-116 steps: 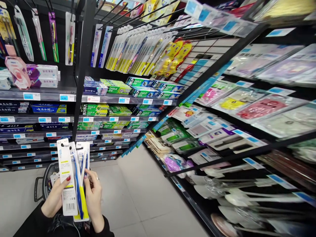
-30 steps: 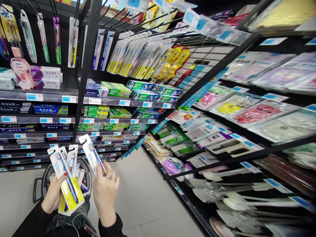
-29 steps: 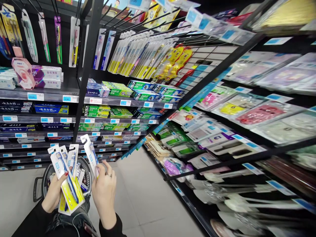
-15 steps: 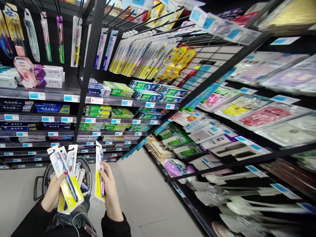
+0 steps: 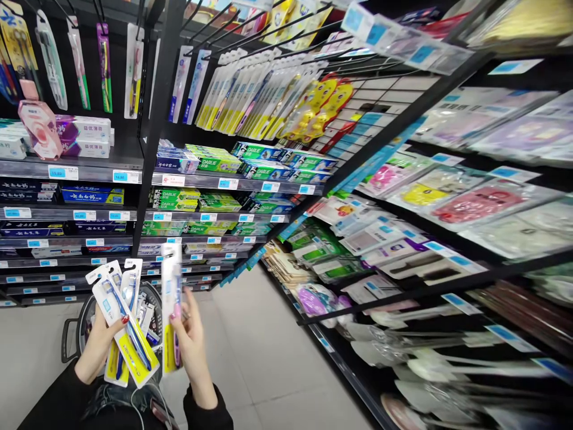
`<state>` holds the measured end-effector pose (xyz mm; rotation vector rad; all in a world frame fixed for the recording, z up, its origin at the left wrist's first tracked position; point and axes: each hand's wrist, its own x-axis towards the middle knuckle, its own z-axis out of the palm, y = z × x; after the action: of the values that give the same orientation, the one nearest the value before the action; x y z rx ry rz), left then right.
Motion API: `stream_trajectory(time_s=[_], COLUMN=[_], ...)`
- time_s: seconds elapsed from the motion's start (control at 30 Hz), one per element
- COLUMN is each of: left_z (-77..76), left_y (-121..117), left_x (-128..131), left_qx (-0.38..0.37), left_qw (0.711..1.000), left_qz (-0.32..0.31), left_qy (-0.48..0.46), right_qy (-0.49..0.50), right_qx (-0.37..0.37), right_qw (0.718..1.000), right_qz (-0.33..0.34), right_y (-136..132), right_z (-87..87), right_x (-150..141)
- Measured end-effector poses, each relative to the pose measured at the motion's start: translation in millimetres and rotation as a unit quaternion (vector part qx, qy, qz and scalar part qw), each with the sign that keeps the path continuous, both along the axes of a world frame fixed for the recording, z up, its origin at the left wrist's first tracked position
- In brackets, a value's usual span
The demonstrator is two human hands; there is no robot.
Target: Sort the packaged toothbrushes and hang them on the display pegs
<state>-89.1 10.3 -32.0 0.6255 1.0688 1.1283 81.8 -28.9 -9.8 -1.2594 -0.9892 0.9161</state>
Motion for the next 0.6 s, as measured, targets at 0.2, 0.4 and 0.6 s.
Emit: stream_trajectory(time_s=[0.2, 0.4, 0.6], left_z=[-6.3, -16.1, -56.6], left_y=[4.0, 37.6, 67.9], left_x=[5.5, 36.7, 35.5], left_qx=[0.049, 0.025, -0.029], left_qw=[0.997, 0.995, 0.977], left_qz=[-0.052, -0.096, -0.160], left_qy=[0.036, 0.024, 0.136], right_qy=[-0.020, 0.116, 0.055], right_qx=[-0.085, -0.125, -0.164], right_qw=[0.995, 0.967, 0.973], right_qz=[0.049, 0.191, 0.150], right_y=[17.5, 60.6, 87.4], right_z=[-14.1, -32.4, -71.9], right_x=[-41.7, -28.2, 12.1])
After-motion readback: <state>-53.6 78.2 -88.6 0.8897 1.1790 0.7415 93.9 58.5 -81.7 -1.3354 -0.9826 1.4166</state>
